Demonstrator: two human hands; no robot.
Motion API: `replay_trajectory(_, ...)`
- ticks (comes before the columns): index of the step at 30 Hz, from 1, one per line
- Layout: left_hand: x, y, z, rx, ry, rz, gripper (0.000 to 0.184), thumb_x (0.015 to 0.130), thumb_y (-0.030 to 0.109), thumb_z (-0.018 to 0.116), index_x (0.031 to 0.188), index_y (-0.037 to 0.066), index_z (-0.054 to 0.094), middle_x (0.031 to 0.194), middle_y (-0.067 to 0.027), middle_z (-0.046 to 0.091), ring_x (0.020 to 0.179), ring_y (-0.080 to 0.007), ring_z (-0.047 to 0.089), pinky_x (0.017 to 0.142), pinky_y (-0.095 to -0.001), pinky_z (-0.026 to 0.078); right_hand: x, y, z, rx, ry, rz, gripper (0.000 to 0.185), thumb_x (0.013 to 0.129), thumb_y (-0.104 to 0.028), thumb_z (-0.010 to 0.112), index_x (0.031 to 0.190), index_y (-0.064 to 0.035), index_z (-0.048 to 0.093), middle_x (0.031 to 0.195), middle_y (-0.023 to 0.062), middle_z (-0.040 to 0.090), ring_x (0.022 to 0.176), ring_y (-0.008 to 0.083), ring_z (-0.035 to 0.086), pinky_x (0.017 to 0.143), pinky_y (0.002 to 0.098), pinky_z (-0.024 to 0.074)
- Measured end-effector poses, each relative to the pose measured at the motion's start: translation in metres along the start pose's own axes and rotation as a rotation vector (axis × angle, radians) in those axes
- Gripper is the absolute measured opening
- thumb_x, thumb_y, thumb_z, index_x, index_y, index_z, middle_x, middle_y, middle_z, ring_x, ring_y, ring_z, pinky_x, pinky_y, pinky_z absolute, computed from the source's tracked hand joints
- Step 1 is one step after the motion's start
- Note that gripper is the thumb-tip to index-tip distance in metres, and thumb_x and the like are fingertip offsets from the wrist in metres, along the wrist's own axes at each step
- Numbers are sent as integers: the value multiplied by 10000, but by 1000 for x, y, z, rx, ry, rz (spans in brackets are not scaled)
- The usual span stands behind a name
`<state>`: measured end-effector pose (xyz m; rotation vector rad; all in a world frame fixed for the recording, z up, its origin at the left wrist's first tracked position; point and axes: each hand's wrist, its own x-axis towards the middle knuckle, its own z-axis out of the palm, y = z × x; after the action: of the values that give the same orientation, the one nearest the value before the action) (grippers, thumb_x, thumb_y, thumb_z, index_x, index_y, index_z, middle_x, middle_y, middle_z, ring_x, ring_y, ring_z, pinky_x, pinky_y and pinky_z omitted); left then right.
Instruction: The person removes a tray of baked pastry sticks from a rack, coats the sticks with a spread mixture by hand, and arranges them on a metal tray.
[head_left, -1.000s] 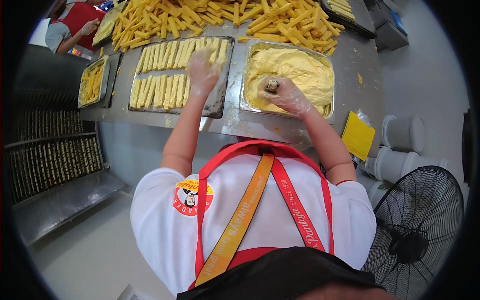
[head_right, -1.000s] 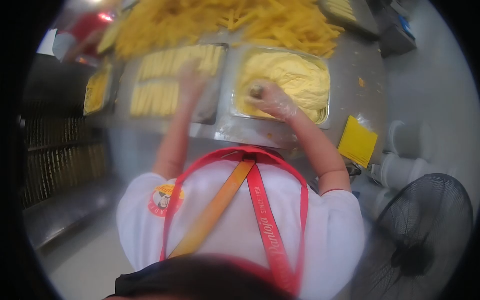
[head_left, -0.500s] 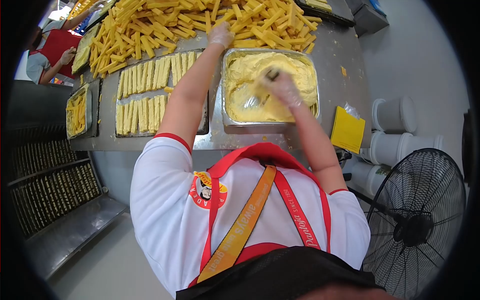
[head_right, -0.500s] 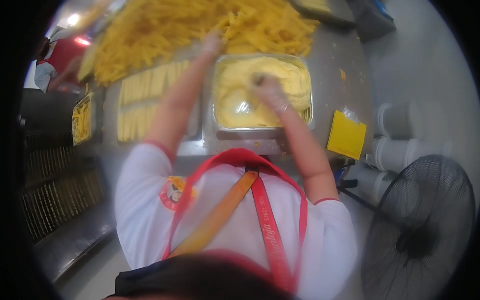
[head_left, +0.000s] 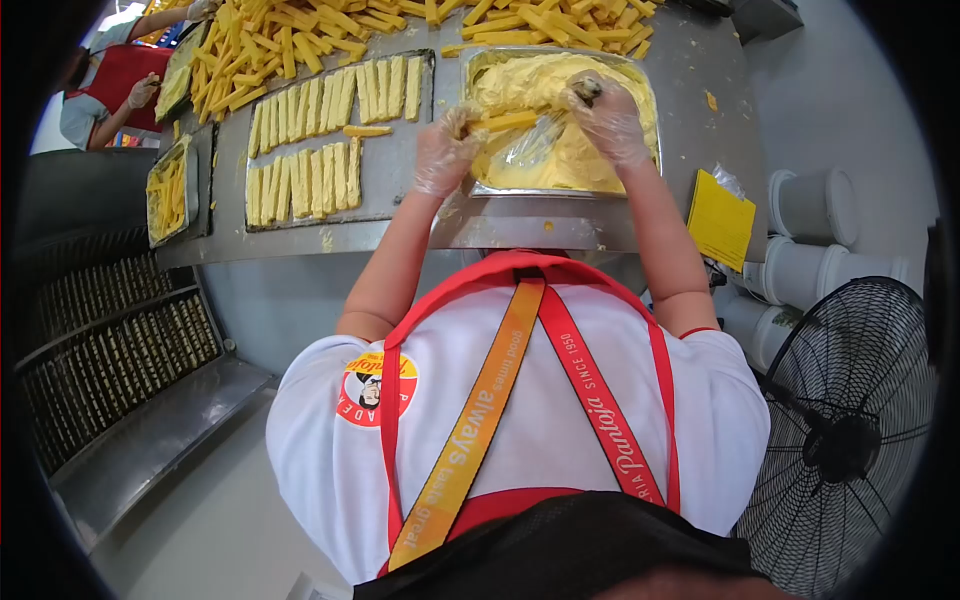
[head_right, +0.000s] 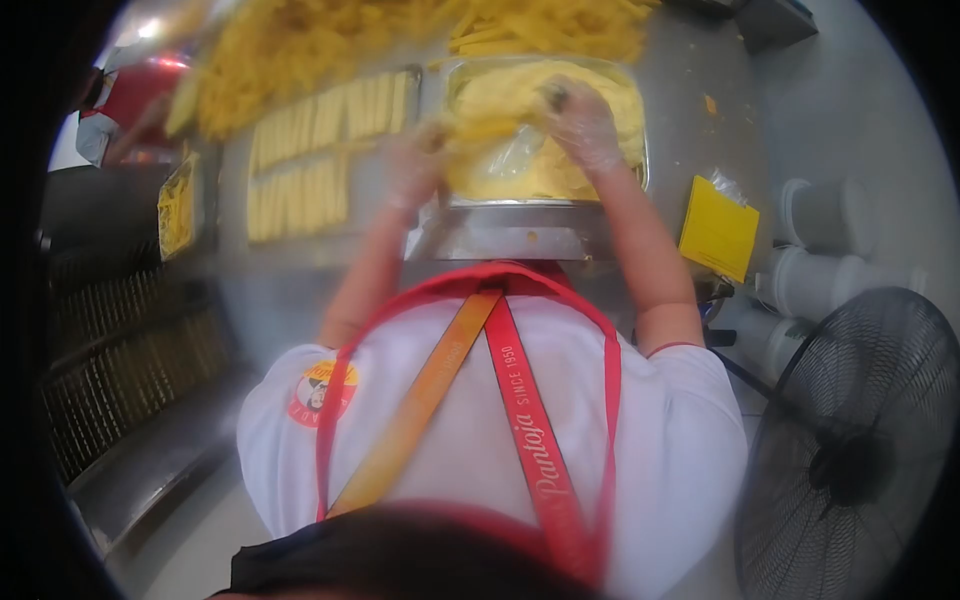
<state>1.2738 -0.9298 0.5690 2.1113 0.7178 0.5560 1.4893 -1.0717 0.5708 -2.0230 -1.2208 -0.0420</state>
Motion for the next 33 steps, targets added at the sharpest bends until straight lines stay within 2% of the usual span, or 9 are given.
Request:
replay_trajectory(3,-10,-10,13,3,37,11,308,798,111,708,1093,48,647,926,-124,708,804,-220,680,738,-314,528,-19,-42,-12,984,-106,427,196,838,-145,749,944,6,682,843,35,689,707,145,659,636,283,547)
replay_trajectory(4,-9,-12,13,83,16,15,304,791,123,705,1084,68,642,924,-147,696,816,-284,681,738,-344,528,-20,-44,-9,988,-106,438,204,836,-139,752,944,19,681,850,53,693,711,151,664,629,280,550)
replay_trajectory(9,-12,-15,18,14,55,49,262,787,124,675,1042,69,647,896,-152,689,814,-314,681,721,-380,527,-17,6,23,806,-69,511,183,851,-179,724,923,-23,664,828,69,704,715,139,660,638,281,523)
replay_trajectory(10,-10,-17,19,-19,60,51,257,785,124,671,1035,66,650,894,-153,688,815,-314,683,718,-386,526,-12,-13,4,423,-66,359,195,854,-182,723,903,-3,663,809,83,708,721,135,669,637,272,527)
replay_trajectory(16,-4,-29,25,-163,29,-208,278,747,191,706,989,55,714,883,-151,718,787,-273,701,722,-359,536,-28,-44,13,1056,-31,331,198,852,-202,717,873,-10,673,779,76,716,708,139,683,639,284,528)
replay_trajectory(21,-5,-19,20,7,43,-184,297,727,227,715,969,56,732,860,-143,727,761,-257,705,715,-350,540,-16,5,23,592,-51,421,217,845,-210,729,901,-8,675,822,87,705,720,128,667,665,283,525)
replay_trajectory(23,-7,-14,19,35,41,-181,300,726,236,716,966,56,733,858,-145,726,762,-261,705,714,-351,540,-20,-8,22,598,-17,363,227,844,-221,726,903,-7,679,808,84,708,704,137,669,666,288,525)
replay_trajectory(26,-9,-7,18,68,28,-201,300,728,244,716,958,53,733,865,-153,723,768,-271,705,712,-353,541,-23,-51,0,1081,-102,362,237,841,-236,724,915,-14,684,785,73,709,694,151,667,670,299,522)
replay_trajectory(33,-45,-20,-5,115,220,-112,232,750,200,722,931,55,717,848,-153,706,740,-285,694,698,-388,541,-11,9,12,242,-165,413,297,817,-303,692,893,-15,685,789,130,706,733,251,671,698,365,515)
